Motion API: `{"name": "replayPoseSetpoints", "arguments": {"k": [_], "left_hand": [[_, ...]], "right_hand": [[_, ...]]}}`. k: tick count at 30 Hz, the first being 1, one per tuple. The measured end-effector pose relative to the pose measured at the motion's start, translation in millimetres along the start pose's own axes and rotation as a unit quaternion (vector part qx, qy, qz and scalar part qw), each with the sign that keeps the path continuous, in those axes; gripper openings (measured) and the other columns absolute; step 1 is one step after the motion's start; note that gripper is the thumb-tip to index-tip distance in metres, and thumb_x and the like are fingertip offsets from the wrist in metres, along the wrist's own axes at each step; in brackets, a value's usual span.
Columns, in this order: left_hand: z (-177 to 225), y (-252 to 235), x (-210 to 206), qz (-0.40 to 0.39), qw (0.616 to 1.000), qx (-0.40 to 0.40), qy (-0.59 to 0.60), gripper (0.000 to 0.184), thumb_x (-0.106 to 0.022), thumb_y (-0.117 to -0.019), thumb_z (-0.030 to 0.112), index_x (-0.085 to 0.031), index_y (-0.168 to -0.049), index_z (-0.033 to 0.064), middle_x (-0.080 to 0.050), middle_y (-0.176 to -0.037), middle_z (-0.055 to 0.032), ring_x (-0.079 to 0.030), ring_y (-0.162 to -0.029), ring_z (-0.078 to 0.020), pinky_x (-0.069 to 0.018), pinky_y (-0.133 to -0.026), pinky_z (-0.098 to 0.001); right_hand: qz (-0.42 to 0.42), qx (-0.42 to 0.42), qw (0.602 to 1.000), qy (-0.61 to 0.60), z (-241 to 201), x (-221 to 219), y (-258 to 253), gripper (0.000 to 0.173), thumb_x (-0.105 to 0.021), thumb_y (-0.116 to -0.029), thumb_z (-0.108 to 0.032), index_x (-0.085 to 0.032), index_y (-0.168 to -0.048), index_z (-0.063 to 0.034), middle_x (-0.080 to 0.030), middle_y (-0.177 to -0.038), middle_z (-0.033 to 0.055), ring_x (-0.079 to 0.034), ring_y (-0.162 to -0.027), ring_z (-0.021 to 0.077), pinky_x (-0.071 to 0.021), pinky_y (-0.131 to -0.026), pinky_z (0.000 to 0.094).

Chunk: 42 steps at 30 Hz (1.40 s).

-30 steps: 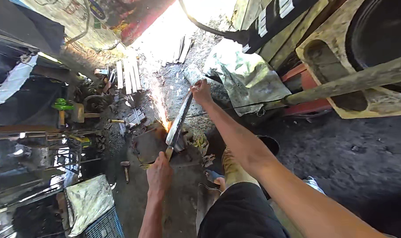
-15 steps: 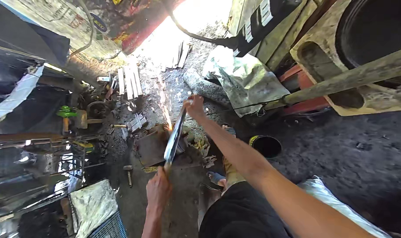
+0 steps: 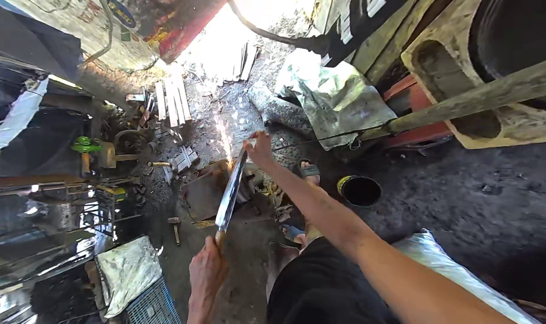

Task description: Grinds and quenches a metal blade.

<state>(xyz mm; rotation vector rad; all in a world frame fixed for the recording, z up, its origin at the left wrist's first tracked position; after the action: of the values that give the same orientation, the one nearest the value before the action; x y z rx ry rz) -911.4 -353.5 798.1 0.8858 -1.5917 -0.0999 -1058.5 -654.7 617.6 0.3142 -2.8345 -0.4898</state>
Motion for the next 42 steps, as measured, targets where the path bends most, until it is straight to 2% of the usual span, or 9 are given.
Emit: {"name": "replayPoseSetpoints", "arguments": {"k": [6, 14, 19, 21, 26, 28, 35, 38, 42], "left_hand": [[37.8, -79.0, 7.5, 0.059, 0.997, -0.054, -0.02, 0.039, -0.057, -0.0921, 0.022, -0.06, -0.129, 0.0088, -0.074, -0.097, -0.0124, -0.074, -0.082, -0.0327, -0.0586, -0.069, -0.0531], [-74.4, 88.2, -29.6, -0.077, 0.964, 0.01, 0.253, 0.031, -0.068, -0.0853, 0.017, -0.065, -0.115, 0.0094, -0.066, -0.077, -0.0082, -0.065, -0.066, -0.0247, -0.0551, -0.059, -0.0446], [-59.6, 163.5, -61.3, -0.359, 0.394, -0.073, 0.843, 0.029, -0.077, -0.0872, 0.022, -0.066, -0.11, 0.008, -0.054, -0.058, 0.0013, -0.051, -0.038, -0.0083, -0.045, -0.034, -0.0241], [-50.2, 169.5, -58.7, -0.379, 0.322, -0.113, 0.86, 0.03, -0.076, -0.0887, 0.022, -0.065, -0.112, 0.0063, -0.056, -0.061, 0.0001, -0.053, -0.04, -0.0092, -0.047, -0.036, -0.0241], [-82.4, 142.0, -31.6, -0.069, 0.795, -0.073, 0.598, 0.03, -0.076, -0.0839, 0.021, -0.067, -0.109, 0.0075, -0.061, -0.07, -0.0027, -0.052, -0.049, -0.0123, -0.0452, -0.042, -0.0279], [-88.4, 128.6, -10.8, 0.039, 0.914, -0.058, 0.4, 0.03, -0.072, -0.083, 0.023, -0.069, -0.111, 0.0117, -0.065, -0.073, 0.0029, -0.06, -0.056, -0.0107, -0.0523, -0.05, -0.032], [-35.7, 31.2, 13.0, 0.03, 0.998, -0.023, 0.041, 0.031, -0.063, -0.0903, 0.018, -0.064, -0.12, 0.0095, -0.072, -0.085, -0.0117, -0.072, -0.076, -0.0333, -0.0574, -0.065, -0.0558], [21.7, -42.7, 20.0, 0.002, 0.999, -0.042, -0.025, 0.036, -0.058, -0.0936, 0.021, -0.059, -0.128, 0.01, -0.072, -0.094, -0.013, -0.073, -0.081, -0.0353, -0.0577, -0.067, -0.0563], [62.8, -95.5, 27.0, -0.015, 0.997, -0.068, -0.036, 0.043, -0.057, -0.0925, 0.024, -0.056, -0.134, 0.0099, -0.073, -0.1, -0.0134, -0.073, -0.09, -0.0349, -0.0578, -0.074, -0.0555]], "right_hand": [[0.079, -0.054, 0.995, 0.019, 6.6, 53.9, -78.0, 0.066, -0.071, -0.0902, -0.045, -0.055, -0.138, -0.0024, -0.051, -0.14, 0.0306, -0.05, -0.132, 0.0475, -0.0459, -0.107, 0.062], [-0.03, 0.025, 0.999, -0.009, -22.1, -16.5, 72.4, 0.067, -0.078, -0.0871, -0.035, -0.051, -0.136, 0.0018, -0.056, -0.133, 0.0281, -0.055, -0.124, 0.0447, -0.0495, -0.103, 0.0608], [-0.097, 0.038, 0.994, 0.037, -88.7, 5.9, 130.2, 0.036, -0.07, -0.0949, -0.032, -0.066, -0.112, -0.0001, -0.068, -0.098, 0.0186, -0.067, -0.089, 0.0337, -0.0559, -0.082, 0.0586], [-0.079, 0.068, 0.994, 0.033, -113.4, 19.2, 137.1, 0.033, -0.073, -0.093, -0.033, -0.067, -0.104, -0.0026, -0.067, -0.092, 0.0146, -0.067, -0.084, 0.0293, -0.0559, -0.078, 0.0552], [-0.091, 0.067, 0.991, -0.069, -123.1, 16.2, 120.0, 0.03, -0.074, -0.0928, -0.026, -0.064, -0.109, -0.0031, -0.066, -0.095, 0.0117, -0.064, -0.083, 0.022, -0.0549, -0.077, 0.0454], [-0.104, 0.054, 0.988, -0.104, -112.0, 9.0, 106.9, 0.029, -0.07, -0.0956, -0.026, -0.063, -0.113, -0.0035, -0.066, -0.095, 0.0112, -0.064, -0.077, 0.0199, -0.0561, -0.07, 0.0398], [-0.1, -0.006, 0.994, -0.034, -31.5, -13.7, 13.4, 0.025, -0.063, -0.099, -0.02, -0.067, -0.116, -0.0014, -0.069, -0.107, 0.0173, -0.067, -0.1, 0.0289, -0.0552, -0.091, 0.0523], [-0.08, -0.107, 0.978, -0.162, 24.9, -5.7, -45.7, 0.041, -0.056, -0.105, -0.032, -0.053, -0.138, -0.0069, -0.065, -0.118, 0.0149, -0.065, -0.097, 0.0248, -0.0559, -0.08, 0.0452], [0.014, -0.114, 0.982, -0.15, 44.9, 37.4, -106.7, 0.04, -0.061, -0.0994, -0.031, -0.058, -0.131, -0.0066, -0.067, -0.107, 0.0136, -0.065, -0.085, 0.0242, -0.0552, -0.07, 0.0449]]}}
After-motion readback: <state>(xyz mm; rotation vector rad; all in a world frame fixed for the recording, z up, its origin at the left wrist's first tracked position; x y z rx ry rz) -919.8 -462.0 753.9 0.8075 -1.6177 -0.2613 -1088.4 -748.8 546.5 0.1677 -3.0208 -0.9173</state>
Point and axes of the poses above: each hand's wrist, its own y-axis away from the middle knuckle, its own x-axis out of the back of the hand, z = x × y, the point moved 9 cm from there along -y, towards the middle knuckle
